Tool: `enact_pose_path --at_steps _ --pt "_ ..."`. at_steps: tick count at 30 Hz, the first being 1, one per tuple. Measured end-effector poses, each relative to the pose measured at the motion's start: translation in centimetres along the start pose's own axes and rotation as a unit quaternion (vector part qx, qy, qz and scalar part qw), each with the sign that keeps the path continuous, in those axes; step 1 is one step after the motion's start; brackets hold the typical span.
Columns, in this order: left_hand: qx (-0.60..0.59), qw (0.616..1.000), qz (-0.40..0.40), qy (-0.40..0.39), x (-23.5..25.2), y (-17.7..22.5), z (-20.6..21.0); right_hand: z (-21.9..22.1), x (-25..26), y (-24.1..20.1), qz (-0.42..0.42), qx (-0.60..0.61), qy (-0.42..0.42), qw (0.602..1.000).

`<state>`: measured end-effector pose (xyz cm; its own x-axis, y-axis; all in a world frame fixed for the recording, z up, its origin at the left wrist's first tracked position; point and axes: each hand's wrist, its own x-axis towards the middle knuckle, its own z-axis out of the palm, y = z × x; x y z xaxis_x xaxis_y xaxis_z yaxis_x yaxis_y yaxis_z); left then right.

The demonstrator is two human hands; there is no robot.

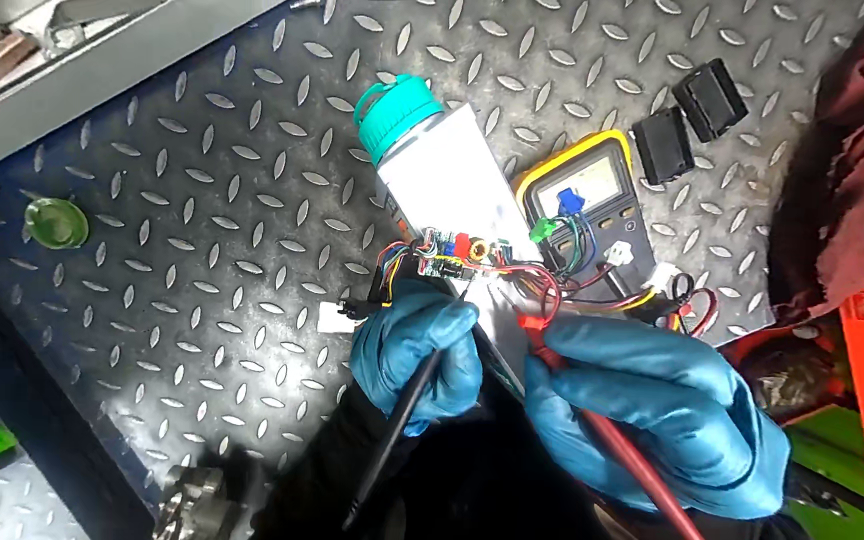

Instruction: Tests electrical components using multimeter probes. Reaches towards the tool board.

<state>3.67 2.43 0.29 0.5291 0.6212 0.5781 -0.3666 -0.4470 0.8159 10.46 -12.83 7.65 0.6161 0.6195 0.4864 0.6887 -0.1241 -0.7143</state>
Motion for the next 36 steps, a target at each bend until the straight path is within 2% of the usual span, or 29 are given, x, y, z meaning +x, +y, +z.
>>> enact_pose_path --at_steps 8,11,13,15,18,20,21,23,25,29,32,36 --pt "-0.022 0.998 -0.010 -0.062 -0.5 -0.1 -1.0 -0.1 -0.6 0.2 -0.013 -0.019 -0.011 1.000" --pt "-0.074 0.994 0.057 -0.048 -1.7 -1.7 -1.2 0.0 -0.5 0.2 -0.017 -0.026 -0.003 1.000" --pt "-0.074 0.994 0.000 -0.085 -0.5 -0.8 -1.5 0.2 -0.6 0.6 -0.024 -0.030 0.005 0.999" --pt "-0.042 0.996 -0.032 -0.074 -0.1 0.4 -1.4 0.1 -0.7 0.3 -0.022 -0.020 0.000 1.000" --pt "-0.054 0.994 -0.023 -0.089 -0.5 -0.6 -1.4 0.5 -0.5 0.4 -0.020 -0.016 0.010 1.000" --pt "-0.083 0.991 -0.016 -0.102 -3.8 -2.5 -2.6 2.2 0.4 -0.6 0.004 -0.016 0.078 0.997" --pt "-0.089 0.989 -0.029 -0.112 -5.4 -3.2 -3.2 2.3 0.3 -0.6 0.008 -0.013 0.087 0.996" --pt "-0.087 0.985 -0.057 -0.135 -6.9 -3.6 -4.0 1.3 -0.8 0.1 0.000 -0.007 0.049 0.999" --pt "-0.086 0.984 -0.061 -0.144 -7.0 -3.6 -4.3 0.7 -1.2 0.4 -0.001 -0.003 0.027 1.000" --pt "-0.082 0.985 -0.060 -0.139 -6.9 -3.6 -4.3 2.4 0.3 -0.8 0.024 0.006 0.091 0.996" --pt "-0.083 0.985 -0.066 -0.139 -7.1 -3.5 -4.6 2.1 -0.3 -0.7 0.026 -0.017 0.080 0.996" --pt "-0.081 0.986 -0.070 -0.126 -7.2 -3.4 -4.5 2.0 -1.5 0.1 0.014 0.012 0.095 0.995"
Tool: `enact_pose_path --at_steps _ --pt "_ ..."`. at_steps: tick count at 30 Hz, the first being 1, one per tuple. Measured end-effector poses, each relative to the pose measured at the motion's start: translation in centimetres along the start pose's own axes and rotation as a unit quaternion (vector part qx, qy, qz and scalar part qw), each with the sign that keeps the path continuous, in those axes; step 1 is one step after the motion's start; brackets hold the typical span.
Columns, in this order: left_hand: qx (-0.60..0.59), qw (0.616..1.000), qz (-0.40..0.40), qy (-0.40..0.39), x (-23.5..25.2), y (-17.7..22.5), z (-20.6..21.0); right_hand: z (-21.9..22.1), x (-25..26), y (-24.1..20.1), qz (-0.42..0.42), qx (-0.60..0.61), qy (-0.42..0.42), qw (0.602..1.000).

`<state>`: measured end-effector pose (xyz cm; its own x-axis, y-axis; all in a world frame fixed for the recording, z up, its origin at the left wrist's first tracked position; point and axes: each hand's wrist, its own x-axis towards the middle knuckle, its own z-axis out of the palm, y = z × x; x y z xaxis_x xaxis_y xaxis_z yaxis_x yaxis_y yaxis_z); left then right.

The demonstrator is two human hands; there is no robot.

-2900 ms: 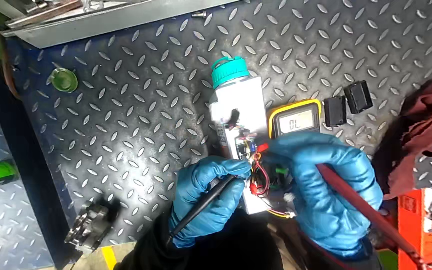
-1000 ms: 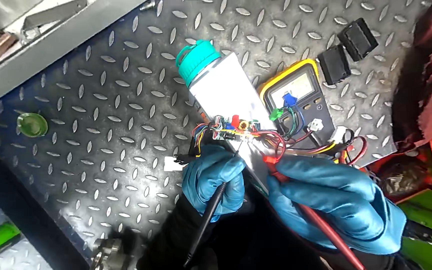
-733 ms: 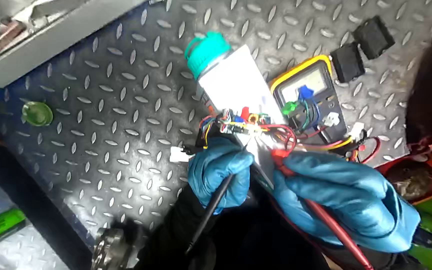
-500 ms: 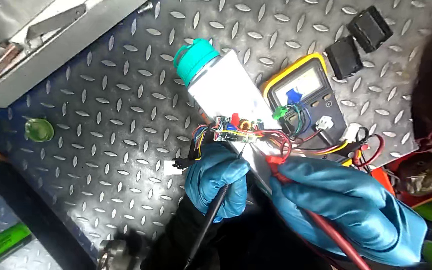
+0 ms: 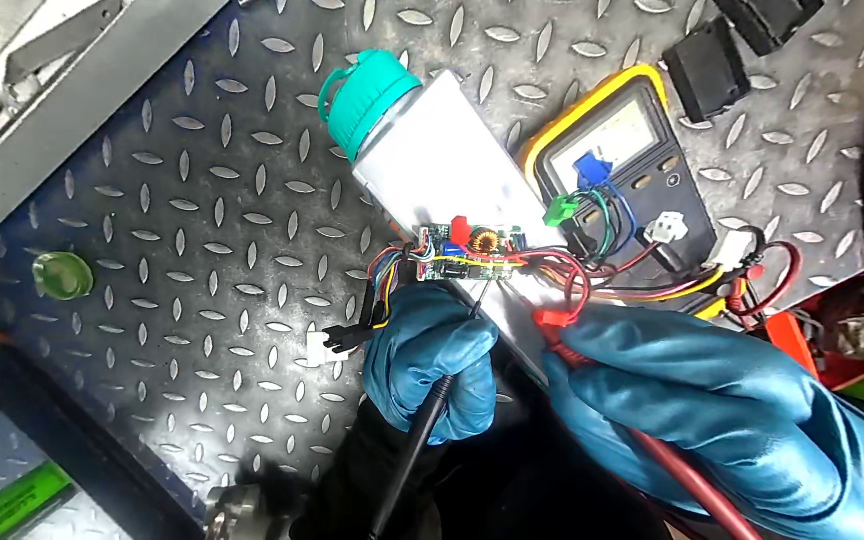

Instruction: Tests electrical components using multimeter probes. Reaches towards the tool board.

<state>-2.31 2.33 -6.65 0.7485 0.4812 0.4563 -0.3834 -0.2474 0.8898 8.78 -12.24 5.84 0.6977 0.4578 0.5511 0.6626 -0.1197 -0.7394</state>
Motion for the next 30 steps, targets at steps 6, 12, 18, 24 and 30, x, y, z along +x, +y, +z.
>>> enact_pose_path --at_steps 6,12,18,24,30 --pt "-0.002 1.000 0.009 -0.014 0.3 -0.2 -0.1 0.3 0.9 -0.3 -0.005 -0.019 -0.003 1.000" --pt "0.009 1.000 0.007 -0.016 0.3 -0.1 0.0 -2.3 -3.8 1.9 -0.002 0.048 0.005 0.999" --pt "0.002 1.000 0.003 -0.005 0.3 0.0 0.3 -2.8 -2.8 1.4 0.020 0.044 -0.042 0.998" --pt "-0.002 1.000 0.005 -0.005 0.5 -0.2 0.4 -2.8 -3.3 2.0 -0.002 0.052 -0.032 0.998" --pt "0.008 1.000 0.024 0.016 1.0 0.0 0.8 -2.9 -4.1 2.7 -0.005 0.089 -0.012 0.996"
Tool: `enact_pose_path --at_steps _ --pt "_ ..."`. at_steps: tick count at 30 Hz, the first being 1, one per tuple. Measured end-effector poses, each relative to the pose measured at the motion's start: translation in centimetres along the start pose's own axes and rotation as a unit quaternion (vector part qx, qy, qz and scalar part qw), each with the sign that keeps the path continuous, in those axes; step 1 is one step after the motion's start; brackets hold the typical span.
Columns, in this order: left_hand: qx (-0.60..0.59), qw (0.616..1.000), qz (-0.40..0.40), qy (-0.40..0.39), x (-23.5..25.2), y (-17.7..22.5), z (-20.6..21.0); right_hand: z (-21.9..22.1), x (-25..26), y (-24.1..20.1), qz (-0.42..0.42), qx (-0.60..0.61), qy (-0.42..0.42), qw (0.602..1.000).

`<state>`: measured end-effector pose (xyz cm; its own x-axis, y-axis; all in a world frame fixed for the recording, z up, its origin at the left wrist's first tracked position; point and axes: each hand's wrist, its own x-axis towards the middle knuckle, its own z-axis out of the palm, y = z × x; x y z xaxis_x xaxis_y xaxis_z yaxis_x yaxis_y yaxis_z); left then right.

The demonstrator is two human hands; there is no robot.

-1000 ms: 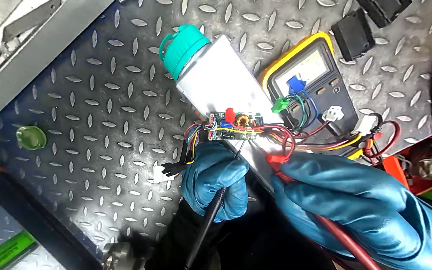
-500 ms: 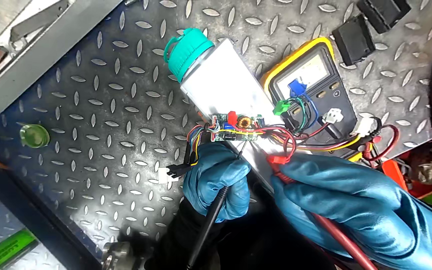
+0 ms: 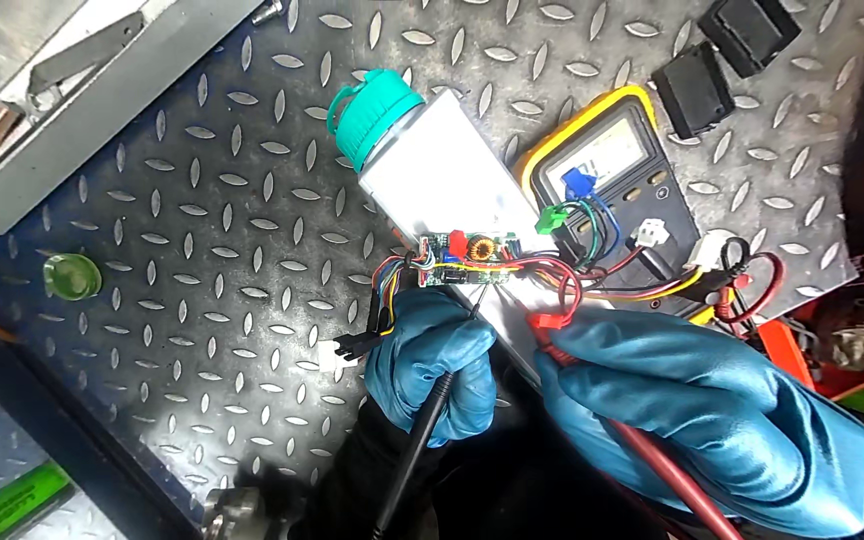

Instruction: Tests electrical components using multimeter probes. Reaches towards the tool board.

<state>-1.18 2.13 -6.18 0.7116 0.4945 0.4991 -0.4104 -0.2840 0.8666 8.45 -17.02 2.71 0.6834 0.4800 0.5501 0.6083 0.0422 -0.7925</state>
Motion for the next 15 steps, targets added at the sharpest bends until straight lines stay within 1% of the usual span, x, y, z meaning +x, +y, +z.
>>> enact_pose_path --at_steps 2,4,5,7,10,11,14,15 --pt "0.002 0.999 0.033 0.020 2.9 1.2 0.6 1.4 2.4 -0.8 -0.011 -0.031 -0.004 0.999" --pt "0.023 0.999 0.018 0.012 6.2 3.3 1.1 3.1 5.0 -2.0 -0.008 -0.106 -0.010 0.994" --pt "0.024 0.999 0.016 0.015 6.8 3.7 1.2 2.7 5.3 -2.1 -0.014 -0.118 -0.034 0.992" --pt "0.020 1.000 0.017 0.008 6.2 3.3 1.0 1.8 5.5 -2.3 -0.012 -0.136 -0.091 0.987" --pt "-0.020 0.999 0.037 0.004 2.0 0.8 0.3 1.4 5.3 -2.4 -0.012 -0.130 -0.088 0.988" --pt "-0.020 0.999 0.037 0.001 2.1 0.8 0.3 1.4 5.3 -2.4 -0.013 -0.127 -0.083 0.988" --pt "0.027 0.999 0.030 0.004 6.1 3.3 1.0 1.8 5.3 -2.4 -0.013 -0.132 -0.063 0.989" --pt "0.038 0.999 0.033 0.008 6.8 3.6 1.2 1.8 5.3 -2.4 -0.012 -0.131 -0.060 0.989"
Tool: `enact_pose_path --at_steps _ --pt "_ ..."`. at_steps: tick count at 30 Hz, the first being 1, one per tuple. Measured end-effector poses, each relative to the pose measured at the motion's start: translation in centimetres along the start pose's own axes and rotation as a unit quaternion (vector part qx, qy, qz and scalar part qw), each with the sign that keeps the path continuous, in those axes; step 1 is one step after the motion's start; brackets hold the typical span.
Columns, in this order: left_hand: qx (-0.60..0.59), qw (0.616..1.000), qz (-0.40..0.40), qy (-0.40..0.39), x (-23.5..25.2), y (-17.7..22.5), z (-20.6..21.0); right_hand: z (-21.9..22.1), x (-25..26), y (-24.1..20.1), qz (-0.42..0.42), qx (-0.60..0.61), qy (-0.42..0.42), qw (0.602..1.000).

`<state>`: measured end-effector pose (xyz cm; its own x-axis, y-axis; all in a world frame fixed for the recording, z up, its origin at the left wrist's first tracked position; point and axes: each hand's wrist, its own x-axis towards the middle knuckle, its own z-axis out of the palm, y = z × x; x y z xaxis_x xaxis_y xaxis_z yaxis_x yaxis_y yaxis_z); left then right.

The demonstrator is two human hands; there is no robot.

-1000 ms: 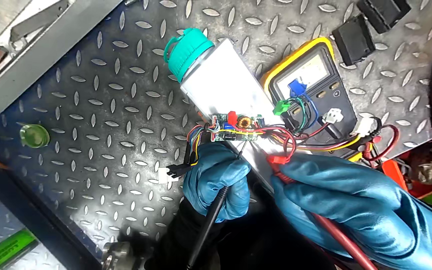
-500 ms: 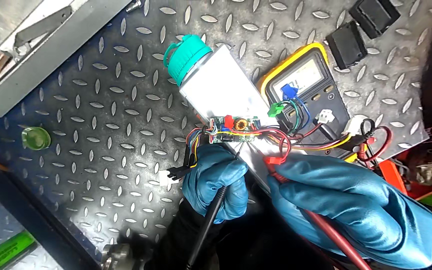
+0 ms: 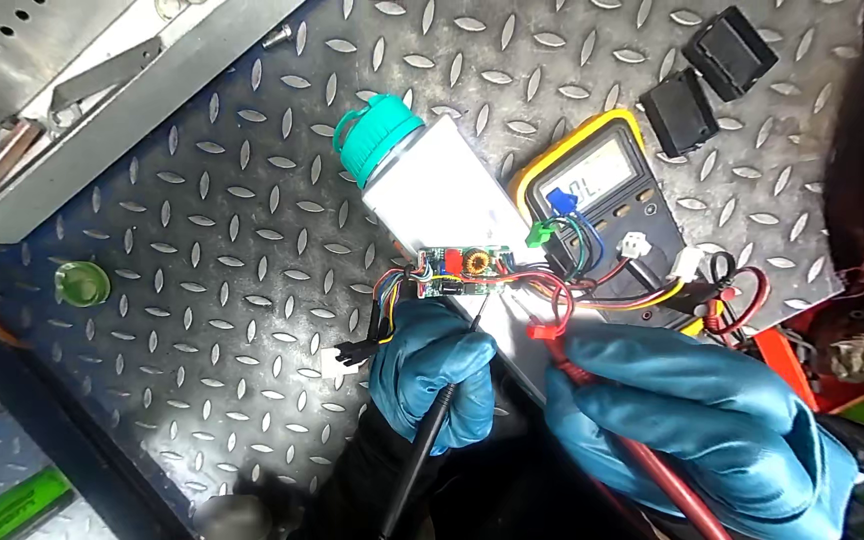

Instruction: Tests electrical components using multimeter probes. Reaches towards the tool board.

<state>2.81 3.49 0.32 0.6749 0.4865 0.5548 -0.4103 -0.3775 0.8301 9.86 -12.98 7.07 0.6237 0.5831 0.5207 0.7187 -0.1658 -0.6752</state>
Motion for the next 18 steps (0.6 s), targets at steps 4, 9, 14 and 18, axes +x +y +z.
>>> enact_pose_path --at_steps 4,9,14,18 --pt "-0.006 1.000 0.017 0.004 -3.5 -2.1 -0.2 0.0 0.0 0.0 0.000 -0.007 -0.005 1.000" --pt "0.005 0.999 -0.035 -0.038 -6.6 -3.0 -1.3 0.8 -0.8 0.7 -0.013 0.002 0.043 0.999" --pt "0.008 0.994 -0.086 -0.070 -4.5 -1.4 -1.6 0.0 0.1 0.2 -0.004 -0.004 -0.012 1.000" --pt "-0.011 0.999 -0.025 -0.031 -5.9 -2.8 -1.0 0.2 -0.3 0.4 -0.003 -0.003 -0.003 1.000"
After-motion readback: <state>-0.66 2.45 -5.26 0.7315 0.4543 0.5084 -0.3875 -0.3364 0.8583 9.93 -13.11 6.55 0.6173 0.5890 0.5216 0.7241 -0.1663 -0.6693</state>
